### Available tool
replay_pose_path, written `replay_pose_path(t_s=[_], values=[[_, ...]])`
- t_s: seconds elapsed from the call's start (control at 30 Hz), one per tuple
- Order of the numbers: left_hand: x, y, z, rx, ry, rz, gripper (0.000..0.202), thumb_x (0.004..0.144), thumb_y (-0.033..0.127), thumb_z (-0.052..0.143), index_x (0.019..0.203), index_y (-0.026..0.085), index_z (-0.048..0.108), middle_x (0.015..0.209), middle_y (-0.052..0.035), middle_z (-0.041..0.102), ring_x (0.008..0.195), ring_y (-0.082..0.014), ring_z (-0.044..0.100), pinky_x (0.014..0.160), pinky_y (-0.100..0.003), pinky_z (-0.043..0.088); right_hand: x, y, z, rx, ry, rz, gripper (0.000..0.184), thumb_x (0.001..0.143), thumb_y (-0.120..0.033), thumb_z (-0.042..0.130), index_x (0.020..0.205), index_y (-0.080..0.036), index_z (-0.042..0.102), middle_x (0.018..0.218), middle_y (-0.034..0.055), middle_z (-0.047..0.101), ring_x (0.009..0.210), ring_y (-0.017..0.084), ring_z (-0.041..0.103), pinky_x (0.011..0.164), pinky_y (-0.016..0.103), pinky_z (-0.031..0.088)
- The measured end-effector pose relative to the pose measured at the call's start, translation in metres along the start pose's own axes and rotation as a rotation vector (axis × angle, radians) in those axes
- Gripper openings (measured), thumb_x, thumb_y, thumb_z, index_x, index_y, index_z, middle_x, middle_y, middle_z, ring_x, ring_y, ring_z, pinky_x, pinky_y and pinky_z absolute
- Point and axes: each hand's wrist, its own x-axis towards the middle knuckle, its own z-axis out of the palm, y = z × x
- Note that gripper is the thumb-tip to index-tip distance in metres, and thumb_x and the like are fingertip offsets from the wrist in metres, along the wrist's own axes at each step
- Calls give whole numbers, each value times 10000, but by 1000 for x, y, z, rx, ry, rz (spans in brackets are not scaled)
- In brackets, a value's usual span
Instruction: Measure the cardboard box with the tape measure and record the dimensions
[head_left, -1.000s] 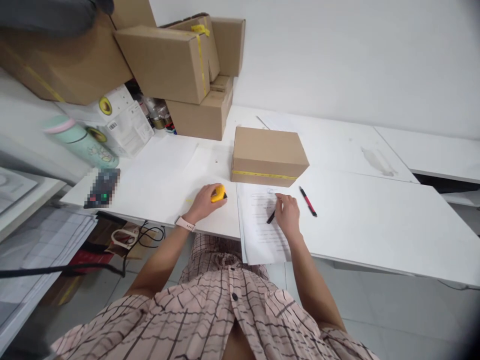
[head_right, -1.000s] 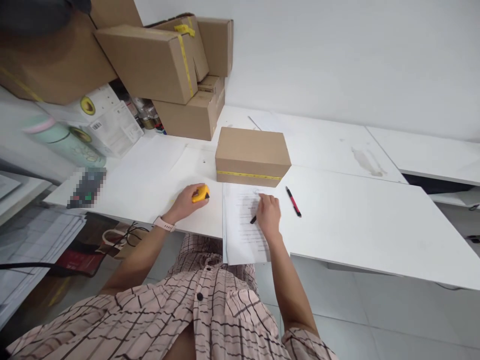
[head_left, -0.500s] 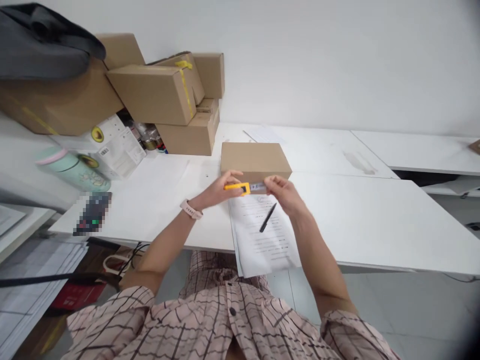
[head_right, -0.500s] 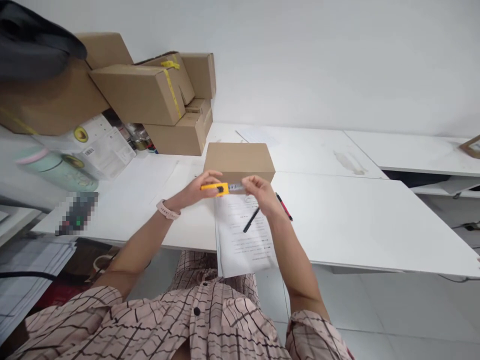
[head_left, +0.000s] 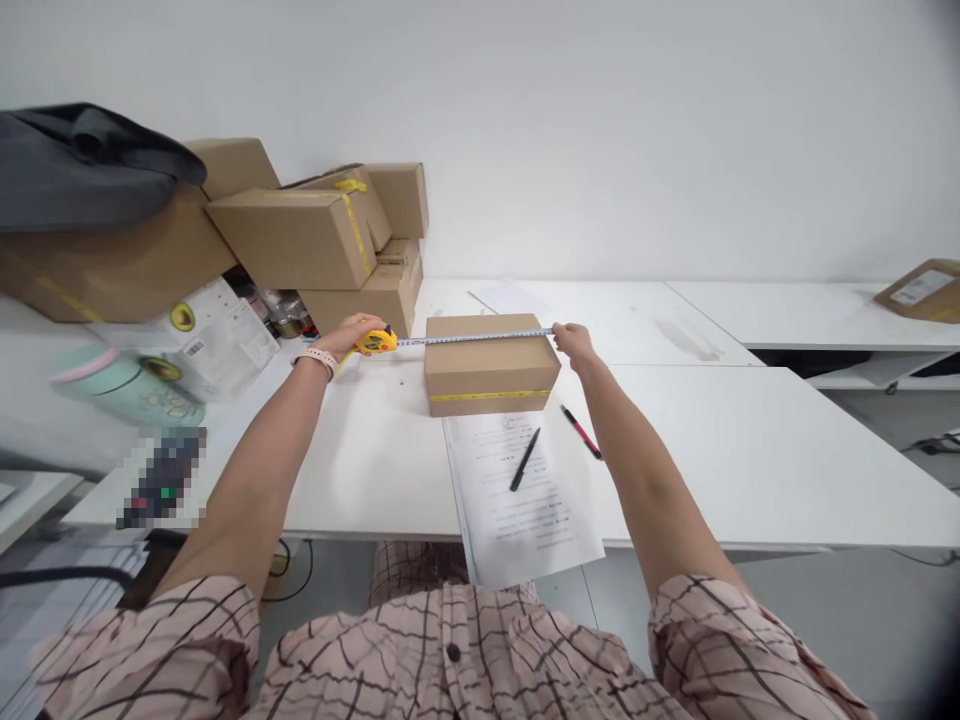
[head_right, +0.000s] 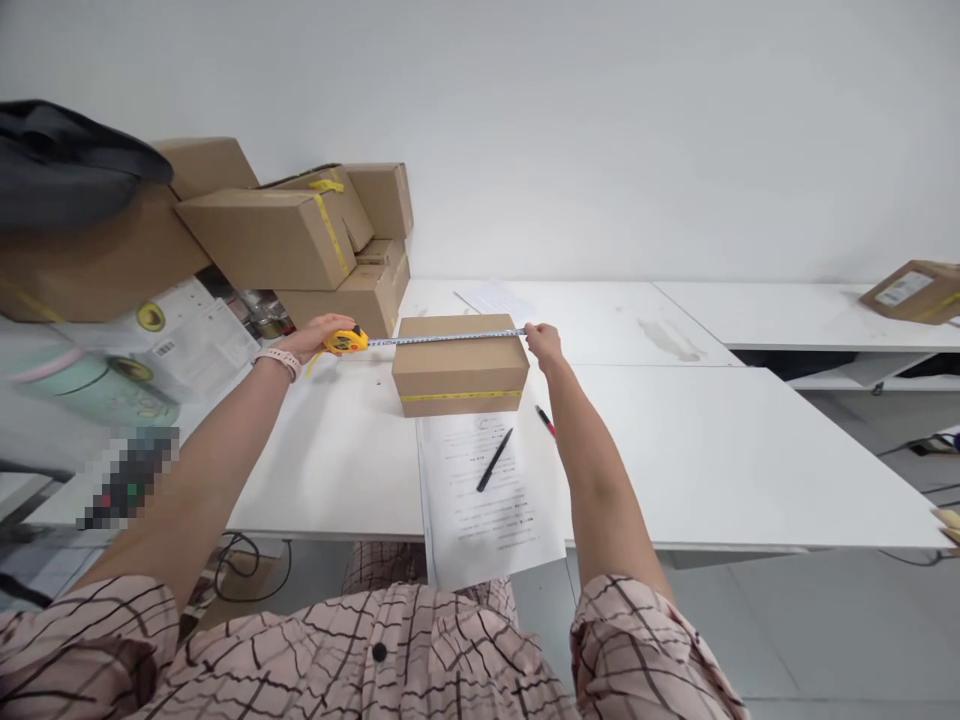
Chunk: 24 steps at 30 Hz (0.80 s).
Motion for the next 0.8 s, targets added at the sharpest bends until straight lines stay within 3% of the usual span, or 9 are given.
replay_pose_path(t_s=[0.07, 0.2, 0.37, 0.67, 0.8], values=[[4, 1, 3, 19, 0, -13, 370, 740, 395, 717, 1021, 176, 616, 959, -49, 685, 804, -162, 638, 535, -206, 459, -2, 5, 8, -50, -5, -14, 180, 825, -348, 604, 799, -173, 568, 818, 54, 634, 737, 147, 538, 677, 267, 454], [9, 4, 13, 70, -57, 5, 433, 743, 405, 725, 1085, 167, 606, 1005, -75, 700, 855, -178, 655, 552, -204, 470, -5, 7, 14, -137, -80, -25, 320, 804, -452, 601, 953, -169, 599, 1006, 94, 675, 834, 174, 580, 697, 268, 454], [11, 6, 21, 71, -110, 27, 466, 730, 444, 744, 1074, 156, 617, 1010, -88, 717, 843, -183, 668, 556, -210, 480, -8, 8, 18, -153, -78, -14, 339, 821, -492, 592, 891, -161, 611, 866, 99, 681, 783, 198, 594, 676, 289, 460], [14, 3, 20, 53, -168, 7, 425, 716, 487, 761, 991, 177, 668, 998, -78, 722, 838, -191, 668, 594, -239, 517, -10, 9, 21, -216, -24, -10, 308, 832, -498, 597, 764, -198, 589, 774, 79, 658, 737, 204, 585, 673, 313, 458], [12, 14, 17, 94, -190, 12, 411, 722, 489, 757, 972, 169, 695, 997, -87, 726, 848, -208, 674, 584, -247, 523, -12, 5, 19, -188, -5, -18, 276, 825, -452, 629, 711, -211, 558, 722, 54, 627, 715, 193, 564, 677, 310, 444]])
